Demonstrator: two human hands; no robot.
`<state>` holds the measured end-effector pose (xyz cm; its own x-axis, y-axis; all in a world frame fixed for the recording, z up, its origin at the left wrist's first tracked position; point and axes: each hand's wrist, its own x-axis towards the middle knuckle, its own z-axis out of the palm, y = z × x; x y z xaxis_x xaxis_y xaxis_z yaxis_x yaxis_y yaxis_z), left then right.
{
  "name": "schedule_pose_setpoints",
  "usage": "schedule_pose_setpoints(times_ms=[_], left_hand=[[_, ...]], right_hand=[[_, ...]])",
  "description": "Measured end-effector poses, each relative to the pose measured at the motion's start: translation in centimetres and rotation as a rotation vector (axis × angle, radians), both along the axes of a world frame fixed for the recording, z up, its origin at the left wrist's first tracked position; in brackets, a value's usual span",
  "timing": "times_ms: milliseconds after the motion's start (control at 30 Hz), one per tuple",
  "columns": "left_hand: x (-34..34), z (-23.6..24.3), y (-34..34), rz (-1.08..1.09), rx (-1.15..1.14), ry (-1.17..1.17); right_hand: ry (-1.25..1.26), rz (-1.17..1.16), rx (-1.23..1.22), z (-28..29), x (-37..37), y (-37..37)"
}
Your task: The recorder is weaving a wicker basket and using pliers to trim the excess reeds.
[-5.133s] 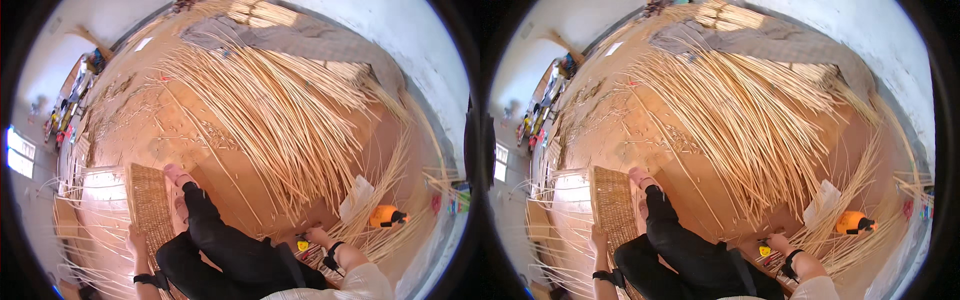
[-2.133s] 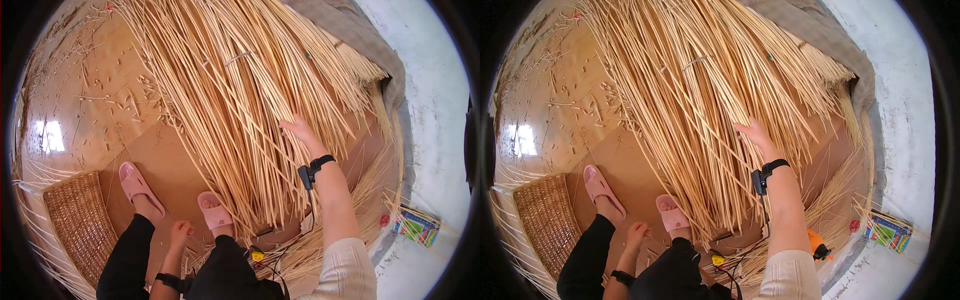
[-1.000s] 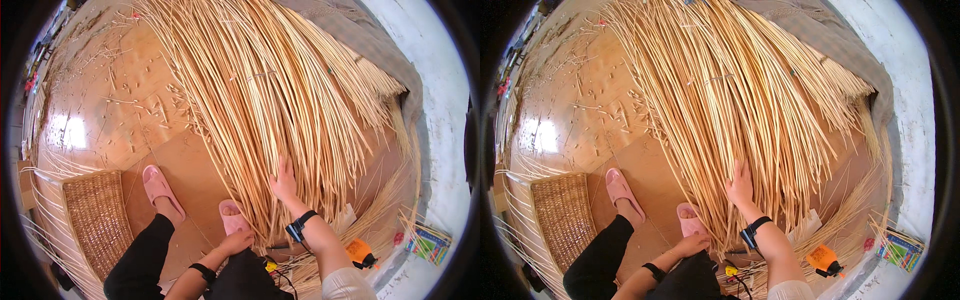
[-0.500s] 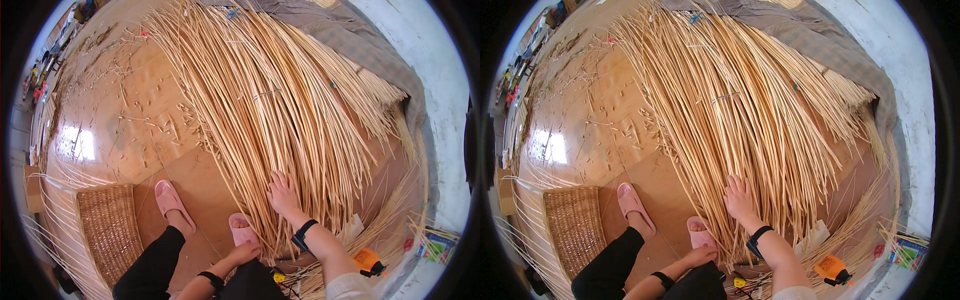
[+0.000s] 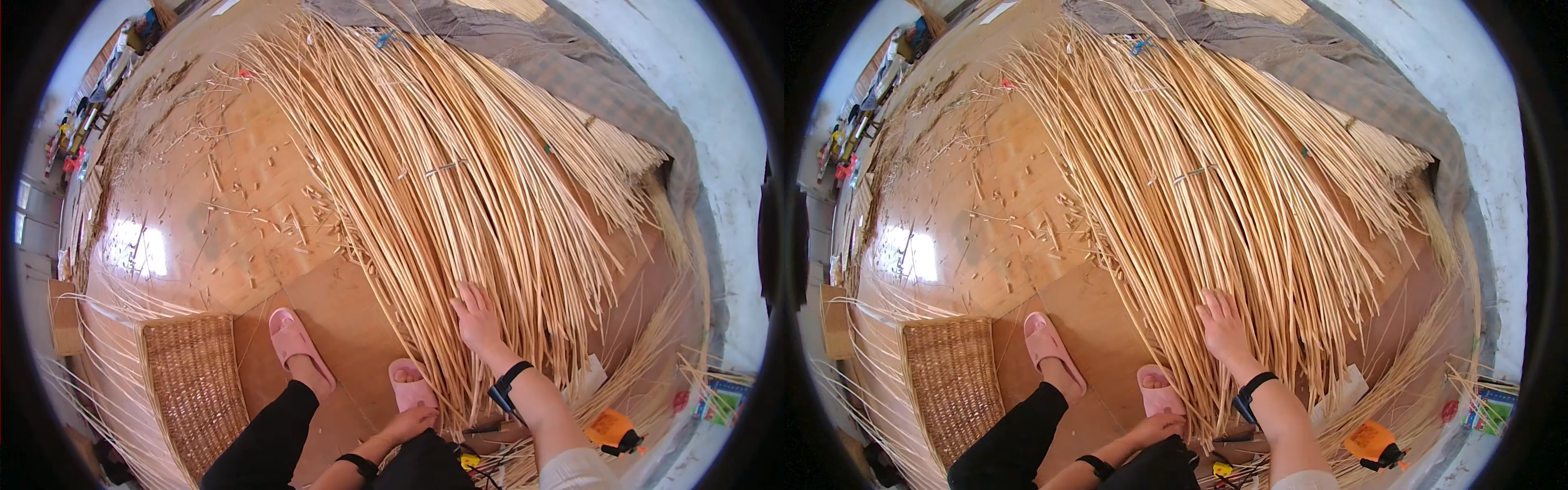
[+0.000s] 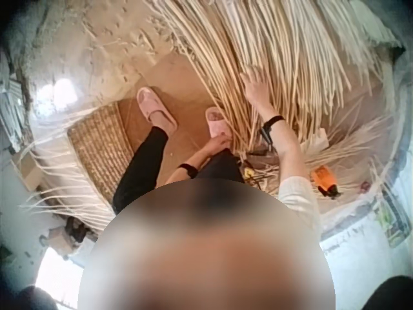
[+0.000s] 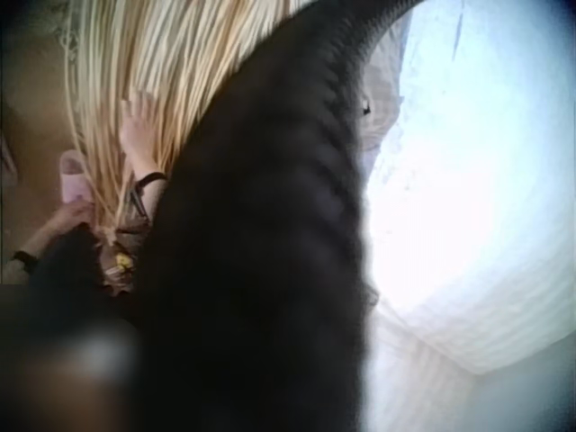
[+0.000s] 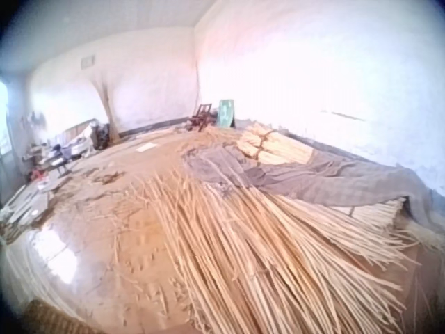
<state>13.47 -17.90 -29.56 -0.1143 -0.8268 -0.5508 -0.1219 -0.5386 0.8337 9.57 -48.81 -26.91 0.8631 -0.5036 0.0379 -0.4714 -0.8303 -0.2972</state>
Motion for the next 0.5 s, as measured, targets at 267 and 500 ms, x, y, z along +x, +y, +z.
schedule_pose_setpoints(times_ms=[267,500], left_hand=[[0.1,0.1,-0.4,-0.063,0.005,0.08],[-0.3,-0.4,0.0,0.003,-0.047,0.044]], right_hand=[[0.014,-0.086,-0.055,-0.1,1.4,-1.2],[-0.004,-0.232,-0.054,0.2,1.3,-2.7]])
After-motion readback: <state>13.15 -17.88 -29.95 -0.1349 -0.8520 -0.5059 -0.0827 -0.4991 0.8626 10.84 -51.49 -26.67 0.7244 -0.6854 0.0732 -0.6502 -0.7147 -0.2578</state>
